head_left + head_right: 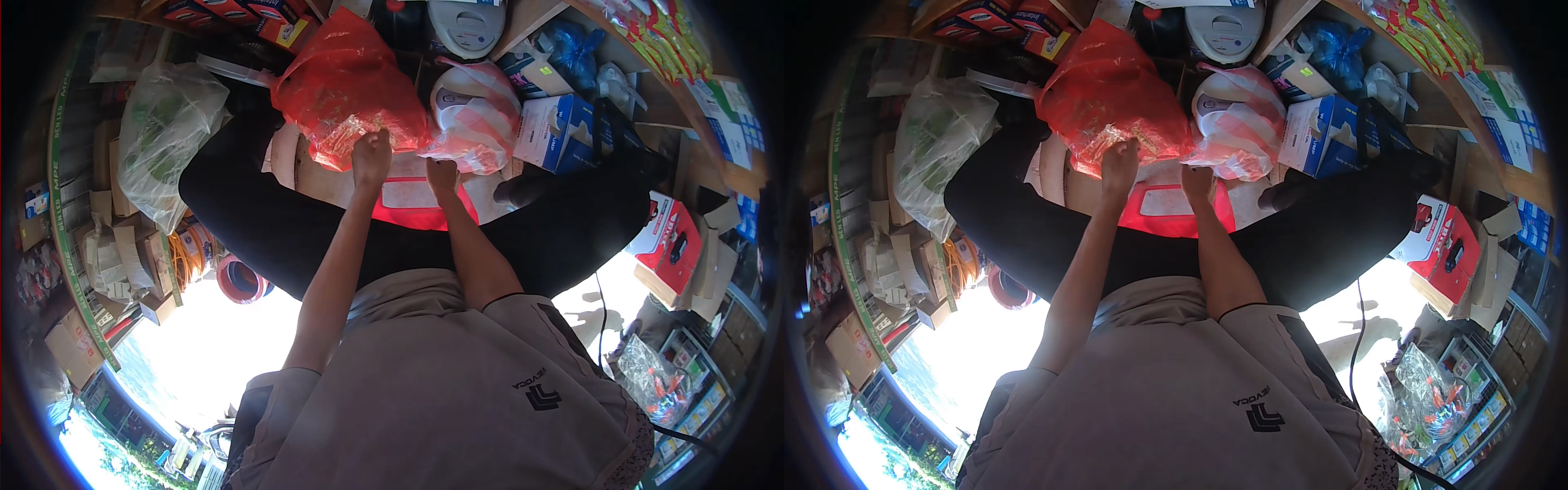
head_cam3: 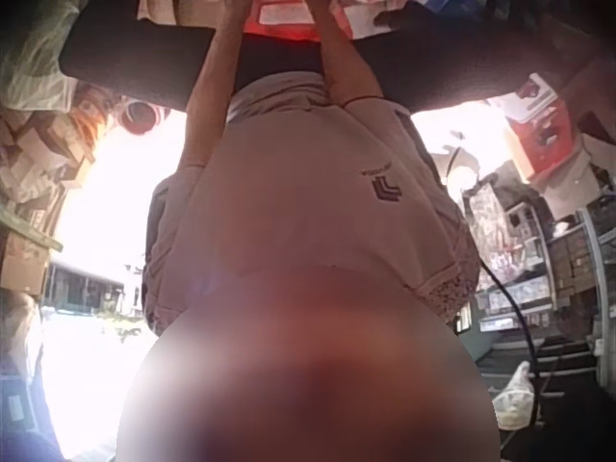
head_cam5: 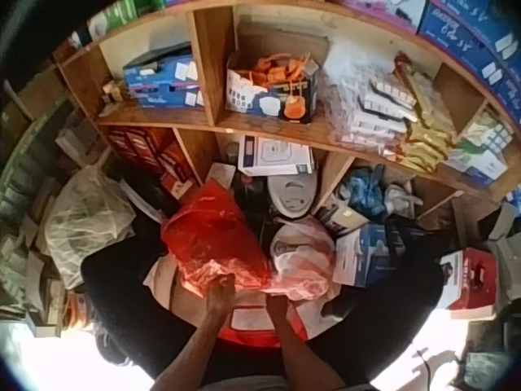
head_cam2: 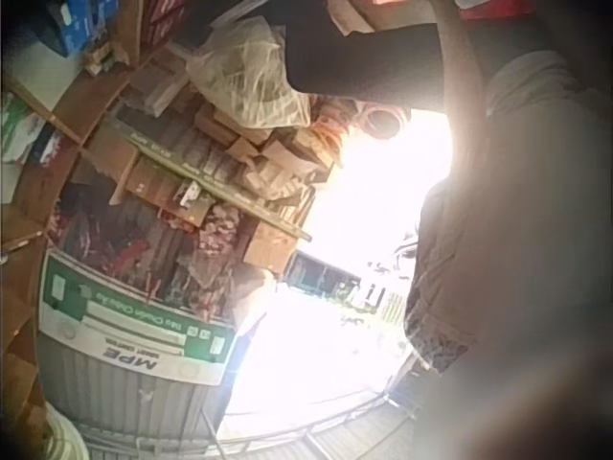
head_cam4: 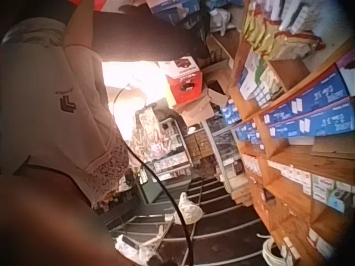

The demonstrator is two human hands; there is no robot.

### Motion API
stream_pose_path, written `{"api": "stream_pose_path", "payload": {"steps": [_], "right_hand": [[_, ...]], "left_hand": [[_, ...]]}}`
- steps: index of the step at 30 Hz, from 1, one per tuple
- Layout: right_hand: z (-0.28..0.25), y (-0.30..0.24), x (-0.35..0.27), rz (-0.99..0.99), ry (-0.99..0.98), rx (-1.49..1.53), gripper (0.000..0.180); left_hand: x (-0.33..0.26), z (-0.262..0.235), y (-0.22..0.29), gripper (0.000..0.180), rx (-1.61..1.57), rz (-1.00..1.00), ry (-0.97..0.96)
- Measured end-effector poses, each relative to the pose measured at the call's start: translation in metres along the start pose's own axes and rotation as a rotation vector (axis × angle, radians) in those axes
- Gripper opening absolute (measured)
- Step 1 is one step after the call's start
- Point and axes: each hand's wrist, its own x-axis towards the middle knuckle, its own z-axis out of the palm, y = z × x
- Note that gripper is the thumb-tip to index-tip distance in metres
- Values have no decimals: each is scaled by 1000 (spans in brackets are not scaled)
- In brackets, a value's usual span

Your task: Fitting a black fabric sleeve onto a small orange cylindrical device.

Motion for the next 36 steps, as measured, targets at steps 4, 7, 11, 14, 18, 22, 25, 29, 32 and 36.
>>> {"api": "stream_pose_path", "payload": {"steps": [4,7,11,14,18,22,25,29,32,36], "right_hand": [[-40,-35,17,464,-734,691,26],[-108,-106,10,317,-869,651,26],[-189,-160,4,-121,-881,467,34],[-251,-183,-1,-437,-946,187,51],[-294,-187,12,-993,-785,-61,37],[-328,-187,14,-1038,-770,96,18],[-338,-184,7,-1029,-635,185,15],[-343,-195,1,-1115,-465,298,15],[-359,-187,1,-935,-603,500,21],[-398,-201,-26,-741,-547,390,24]], "left_hand": [[33,-38,88,40,-171,321,117],[54,-67,159,36,-142,571,134],[37,-86,281,33,-254,849,-16],[23,-83,338,28,-188,989,67],[52,-74,393,27,-28,1260,350],[55,-59,429,28,397,1246,597],[81,-38,441,30,589,1184,512],[157,-39,456,30,618,936,443],[157,-10,476,24,835,772,419],[180,-17,490,25,969,850,340]]}}
